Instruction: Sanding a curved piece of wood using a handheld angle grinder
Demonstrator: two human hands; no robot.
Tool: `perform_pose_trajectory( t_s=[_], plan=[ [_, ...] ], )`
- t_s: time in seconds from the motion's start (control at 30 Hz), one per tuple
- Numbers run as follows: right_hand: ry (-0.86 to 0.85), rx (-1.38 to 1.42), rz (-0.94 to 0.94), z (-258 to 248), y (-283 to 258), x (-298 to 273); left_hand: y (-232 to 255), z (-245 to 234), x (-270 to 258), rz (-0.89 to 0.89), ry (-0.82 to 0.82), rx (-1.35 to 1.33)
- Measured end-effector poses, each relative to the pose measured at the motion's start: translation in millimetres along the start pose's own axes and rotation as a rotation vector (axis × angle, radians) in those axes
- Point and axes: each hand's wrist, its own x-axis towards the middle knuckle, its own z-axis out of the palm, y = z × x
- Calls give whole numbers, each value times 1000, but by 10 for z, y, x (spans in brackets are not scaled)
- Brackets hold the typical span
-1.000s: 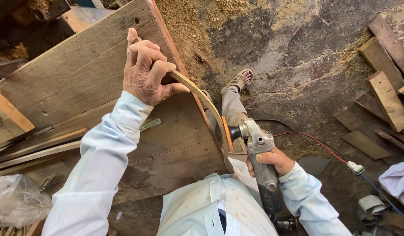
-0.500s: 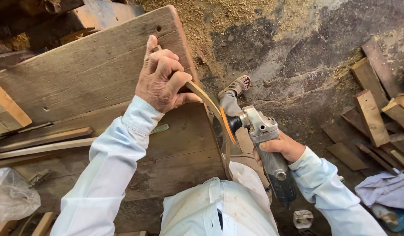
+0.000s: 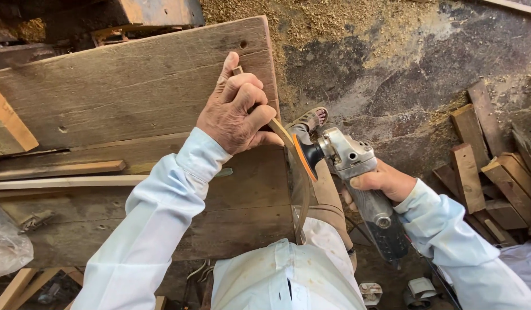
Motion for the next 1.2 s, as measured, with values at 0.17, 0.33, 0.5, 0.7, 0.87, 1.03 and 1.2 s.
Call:
perform_pose_trajectory(
  t_s=[0.17, 0.33, 0.5, 0.7, 0.87, 1.03, 1.2],
  plan=[
    [129, -27, 148, -198, 40, 43, -4, -6, 2, -8, 6, 8],
    [126, -62, 162, -263, -25, 88, -8, 12, -19, -11, 12, 0],
    [78, -94, 147, -262, -131, 115, 12, -24, 9, -14, -1, 18],
    [110, -108, 203, -288, -115, 125, -20, 17, -20, 0, 14, 0],
    [61, -24, 171, -190, -99, 49, -11, 4, -8, -1, 12, -10],
    [115, 6, 215, -185, -8, -9, -6, 0, -7, 10, -7, -8],
    [-74, -8, -22, 52, -189, 20, -9, 10, -16, 7, -8, -16]
  ],
)
